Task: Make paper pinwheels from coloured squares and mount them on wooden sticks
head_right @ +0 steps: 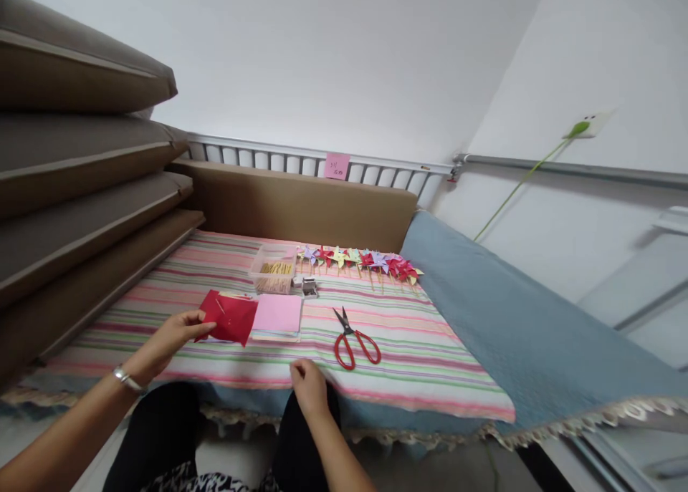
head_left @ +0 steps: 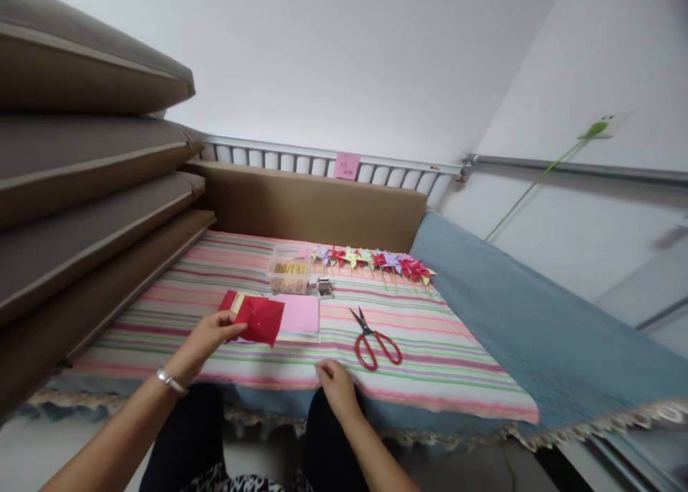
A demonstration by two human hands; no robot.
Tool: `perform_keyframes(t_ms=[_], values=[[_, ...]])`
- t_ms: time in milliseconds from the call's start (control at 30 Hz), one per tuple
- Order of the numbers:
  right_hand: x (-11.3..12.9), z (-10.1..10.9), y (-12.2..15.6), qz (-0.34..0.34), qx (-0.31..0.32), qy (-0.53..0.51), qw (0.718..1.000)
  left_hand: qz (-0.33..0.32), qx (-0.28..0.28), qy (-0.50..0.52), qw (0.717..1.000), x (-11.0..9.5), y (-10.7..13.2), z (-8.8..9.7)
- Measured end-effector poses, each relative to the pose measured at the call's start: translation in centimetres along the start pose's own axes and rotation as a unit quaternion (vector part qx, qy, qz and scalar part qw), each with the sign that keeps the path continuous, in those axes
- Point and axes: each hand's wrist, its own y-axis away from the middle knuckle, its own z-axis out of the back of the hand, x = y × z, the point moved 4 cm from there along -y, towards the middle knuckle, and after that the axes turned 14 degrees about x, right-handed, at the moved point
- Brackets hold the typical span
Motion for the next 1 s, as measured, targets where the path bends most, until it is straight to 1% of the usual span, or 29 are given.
perform_keyframes(t_ms=[100, 200, 267, 333, 400, 467, 500, 533, 567, 600, 633, 667, 700, 767, 833, 933, 1000], values=[[3.8, -0.1, -0.6, -0.005, 0.032, -0.13, 0.991, 0.007, 0.042, 0.031, 0.999, -0.9, 2.0, -1.4], [8.2, -1.1, -0.5, 0.005, 0.097, -0.23, 0.968, 0.002, 0.088, 0.064, 0.994, -1.3, 3.5, -3.1], [10.2, -1.8, 0.2, 0.006, 0.128, -0.268, 0.955, 0.0, 0.092, 0.078, 0.993, -1.4, 4.0, -3.9], [11.3, -2.4, 1.0, -0.001, 0.138, -0.29, 0.947, 0.004, 0.084, 0.081, 0.993, -1.5, 4.3, -4.4], [11.6, -2.7, 1.8, -0.005, 0.13, -0.304, 0.944, -0.006, 0.058, 0.09, 0.994, -1.5, 4.5, -4.6], [11.7, -2.7, 2.4, -0.002, 0.11, -0.319, 0.941, -0.032, -0.015, 0.132, 0.991, -1.4, 4.7, -4.3], [11.8, -2.7, 2.6, 0.003, 0.096, -0.328, 0.94, -0.041, -0.053, 0.171, 0.983, -1.0, 4.9, -4.3], [11.8, -2.7, 2.8, 0.009, 0.08, -0.337, 0.938, -0.04, -0.071, 0.221, 0.972, -0.5, 5.1, -4.5], [11.8, -2.6, 2.8, 0.017, 0.063, -0.345, 0.936, -0.028, -0.064, 0.274, 0.959, 0.1, 5.3, -5.1], [11.8, -2.7, 2.9, 0.025, 0.048, -0.352, 0.934, -0.009, -0.026, 0.327, 0.945, 0.7, 5.5, -6.1], [11.8, -2.8, 2.9, 0.03, 0.034, -0.357, 0.933, 0.016, 0.032, 0.368, 0.929, 1.3, 5.7, -7.4], [11.6, -3.0, 2.9, 0.032, 0.024, -0.36, 0.932, 0.031, 0.074, 0.391, 0.917, 1.7, 6.0, -8.6], [11.4, -3.3, 2.9, 0.032, 0.019, -0.36, 0.932, 0.037, 0.077, 0.402, 0.912, 2.1, 6.3, -9.5], [10.8, -4.1, 2.9, 0.028, 0.016, -0.356, 0.934, 0.028, 0.057, 0.41, 0.91, 2.2, 6.8, -10.8], [10.0, -5.0, 2.9, 0.029, 0.019, -0.343, 0.939, 0.029, 0.025, 0.404, 0.914, 2.1, 6.8, -11.7], [8.6, -6.1, 3.2, 0.023, 0.031, -0.3, 0.953, 0.047, -0.023, 0.382, 0.923, 1.7, 6.4, -11.8], [7.2, -6.3, 3.2, 0.011, 0.043, -0.25, 0.967, 0.059, -0.034, 0.367, 0.928, 1.8, 6.0, -11.5]])
